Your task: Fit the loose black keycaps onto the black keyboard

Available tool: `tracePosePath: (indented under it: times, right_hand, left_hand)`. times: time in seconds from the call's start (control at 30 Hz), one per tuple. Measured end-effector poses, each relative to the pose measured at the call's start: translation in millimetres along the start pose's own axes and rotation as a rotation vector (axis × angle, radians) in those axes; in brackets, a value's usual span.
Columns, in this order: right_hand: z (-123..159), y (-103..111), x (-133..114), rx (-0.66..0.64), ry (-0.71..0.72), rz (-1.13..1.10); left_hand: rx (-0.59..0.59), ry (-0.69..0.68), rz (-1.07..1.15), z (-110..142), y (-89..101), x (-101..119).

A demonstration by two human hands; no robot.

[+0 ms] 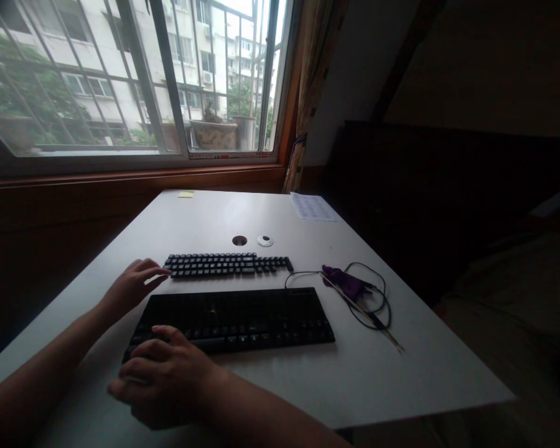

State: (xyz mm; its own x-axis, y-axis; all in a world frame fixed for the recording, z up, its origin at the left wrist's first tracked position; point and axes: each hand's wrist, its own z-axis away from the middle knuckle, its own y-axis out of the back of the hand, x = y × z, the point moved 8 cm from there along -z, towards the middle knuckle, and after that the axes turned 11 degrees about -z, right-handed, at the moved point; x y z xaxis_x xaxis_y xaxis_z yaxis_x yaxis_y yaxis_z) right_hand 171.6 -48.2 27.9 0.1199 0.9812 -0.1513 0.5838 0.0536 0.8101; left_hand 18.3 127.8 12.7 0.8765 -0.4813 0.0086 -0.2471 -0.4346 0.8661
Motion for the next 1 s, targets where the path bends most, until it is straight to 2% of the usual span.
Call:
tracePosePath:
  times: [0.2,0.57,1.0]
  right_hand:
    - [-2,3,1,0.016,-0.005,-0.061]
    - [-3,6,2,0.034,-0.011,-0.077]
    - [-3,12,7,0.06,-0.037,-0.133]
  left_hand:
    - [-0.01,-0.036,-0.054,1,-9.8,7]
    - [-0.015,-0.002,-0.068,2,-15.9,-2]
    - [-0.021,0.018,0.004,13,-10.2,-5]
